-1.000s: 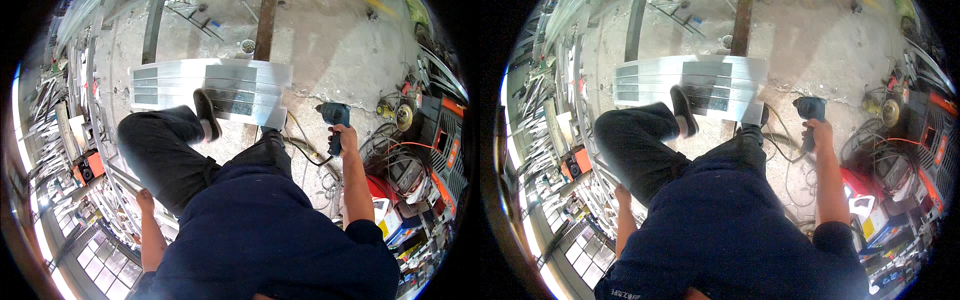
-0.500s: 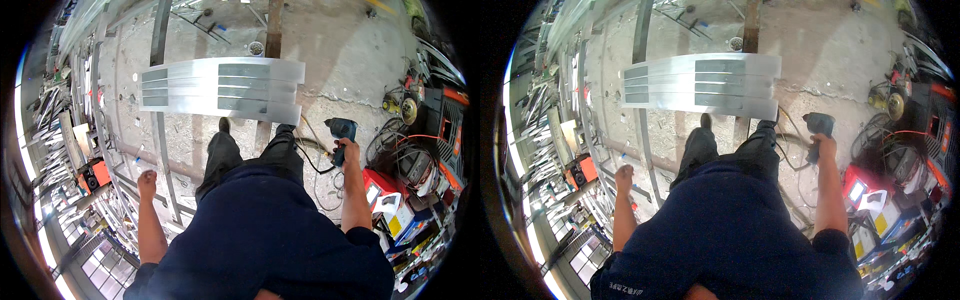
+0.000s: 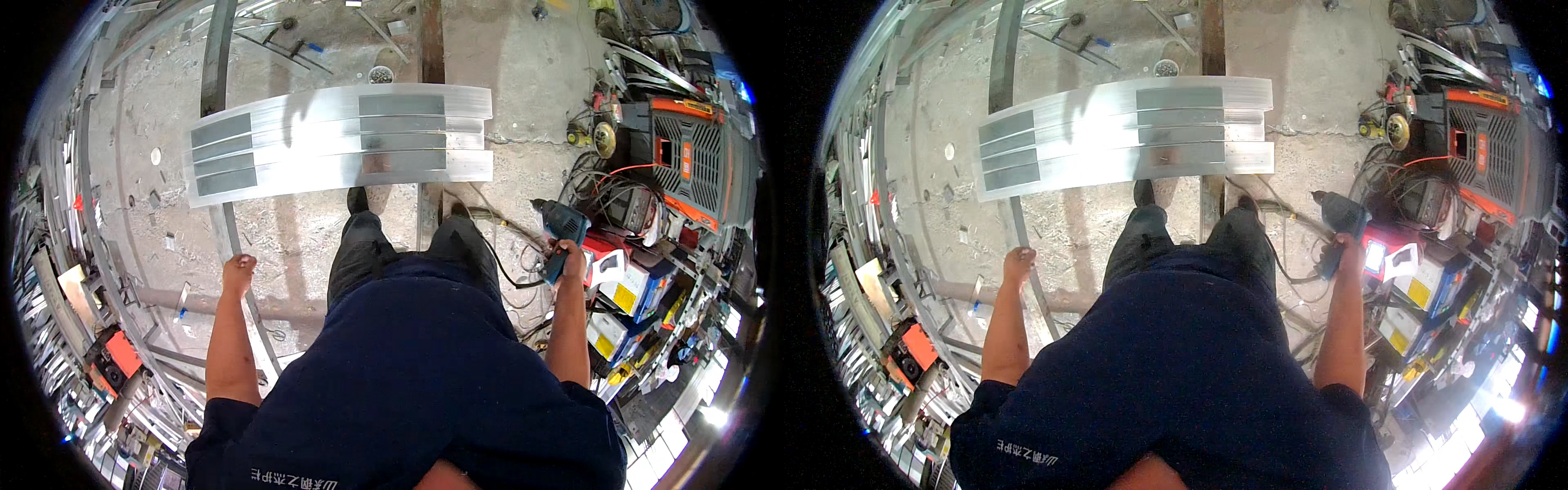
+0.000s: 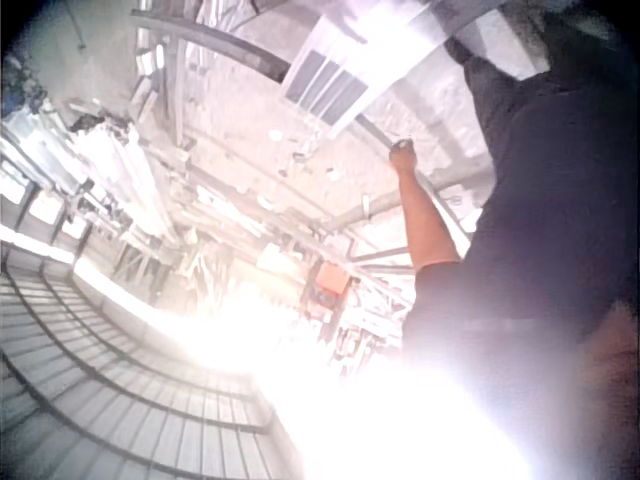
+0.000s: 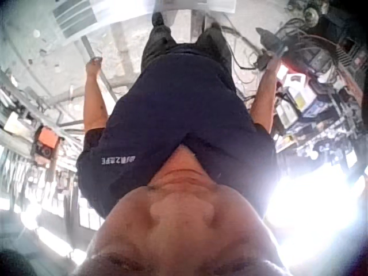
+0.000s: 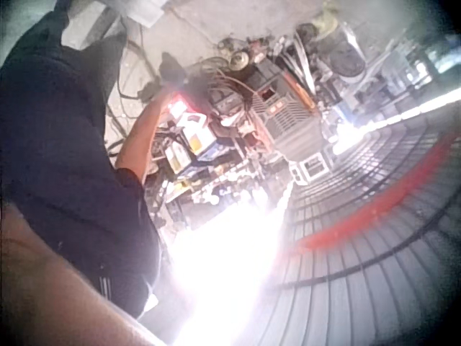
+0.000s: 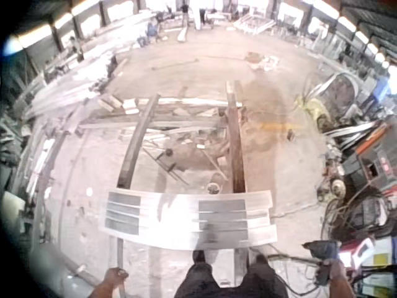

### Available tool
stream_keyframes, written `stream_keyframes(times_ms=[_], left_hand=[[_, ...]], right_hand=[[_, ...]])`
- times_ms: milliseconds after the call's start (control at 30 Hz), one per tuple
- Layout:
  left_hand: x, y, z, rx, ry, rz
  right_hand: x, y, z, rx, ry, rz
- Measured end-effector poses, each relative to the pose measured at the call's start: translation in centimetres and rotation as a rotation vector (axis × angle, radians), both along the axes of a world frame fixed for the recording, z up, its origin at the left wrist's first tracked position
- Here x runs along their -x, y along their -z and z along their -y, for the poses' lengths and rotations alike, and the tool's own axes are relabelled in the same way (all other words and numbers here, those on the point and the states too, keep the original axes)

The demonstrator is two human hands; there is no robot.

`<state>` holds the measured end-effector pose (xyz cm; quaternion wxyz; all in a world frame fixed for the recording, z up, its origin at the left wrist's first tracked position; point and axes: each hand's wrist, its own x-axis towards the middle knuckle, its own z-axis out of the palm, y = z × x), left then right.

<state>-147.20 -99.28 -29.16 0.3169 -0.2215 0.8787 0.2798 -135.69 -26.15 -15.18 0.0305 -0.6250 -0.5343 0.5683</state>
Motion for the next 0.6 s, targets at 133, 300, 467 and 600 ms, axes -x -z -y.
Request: stream_keyframes(times_ms=[133, 300, 467, 600], left_hand=[[-3.1, 1.6, 5.1, -0.212, -0.452, 0.139], [-3.9, 1.2, 5.0, -0.263, -0.573, 0.254], [-2.2, 3.7, 0.6, -0.268, -0.229, 0.181], [3.2, 4.8, -13.1, -0.322, 0.294, 0.207]], right_hand=[[-3.1, 1.5, 1.2, 0.059, 0.074, -0.039], [-3.9, 1.2, 3.7, -0.015, 0.042, 0.04], [-3.8, 0.9, 5.9, 0.073, 0.036, 0.058], [-4.9, 2.0, 6.6, 0.111, 0.099, 0.097]])
